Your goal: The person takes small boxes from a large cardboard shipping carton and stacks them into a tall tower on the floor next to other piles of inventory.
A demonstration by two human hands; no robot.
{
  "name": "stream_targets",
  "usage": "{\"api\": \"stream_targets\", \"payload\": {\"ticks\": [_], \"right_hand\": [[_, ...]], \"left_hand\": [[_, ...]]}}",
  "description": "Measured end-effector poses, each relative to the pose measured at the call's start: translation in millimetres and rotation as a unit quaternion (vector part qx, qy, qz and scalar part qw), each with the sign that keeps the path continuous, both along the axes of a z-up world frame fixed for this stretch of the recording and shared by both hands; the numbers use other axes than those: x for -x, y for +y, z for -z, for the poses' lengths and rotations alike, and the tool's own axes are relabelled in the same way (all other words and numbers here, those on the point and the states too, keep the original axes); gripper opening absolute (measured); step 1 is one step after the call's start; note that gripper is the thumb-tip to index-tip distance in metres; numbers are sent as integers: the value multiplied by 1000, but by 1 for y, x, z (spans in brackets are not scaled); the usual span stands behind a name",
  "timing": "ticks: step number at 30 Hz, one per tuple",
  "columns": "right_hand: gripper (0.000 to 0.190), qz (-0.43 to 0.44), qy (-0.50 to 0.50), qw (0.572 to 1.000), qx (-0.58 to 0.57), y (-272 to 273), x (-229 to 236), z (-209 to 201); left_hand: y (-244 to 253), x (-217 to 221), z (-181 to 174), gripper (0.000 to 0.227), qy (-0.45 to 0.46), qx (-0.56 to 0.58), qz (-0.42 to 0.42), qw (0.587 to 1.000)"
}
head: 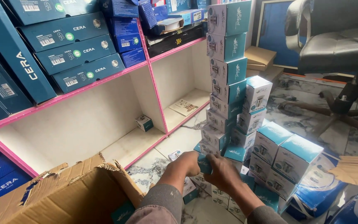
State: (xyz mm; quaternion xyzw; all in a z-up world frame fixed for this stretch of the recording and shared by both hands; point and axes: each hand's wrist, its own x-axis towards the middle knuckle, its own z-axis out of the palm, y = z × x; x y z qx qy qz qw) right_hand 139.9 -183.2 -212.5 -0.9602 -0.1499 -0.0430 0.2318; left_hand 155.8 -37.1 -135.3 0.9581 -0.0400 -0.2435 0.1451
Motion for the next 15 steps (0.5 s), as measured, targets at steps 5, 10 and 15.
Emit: {"api": "stream_targets", "payload": {"ticks": [5,10,15], "right_hand": [[39,-9,-7,1000,23,-1,-12,23],[41,-4,14,1000,13,0,-14,23],[43,7,-9,1000,20,-4,-17,32]], "left_hand": [[-3,15,-21,51,49,-10,-4,999],[-2,14,-22,51,68,-19,7,997],[-6,18,-28,52,77,-23,2,997]]}}
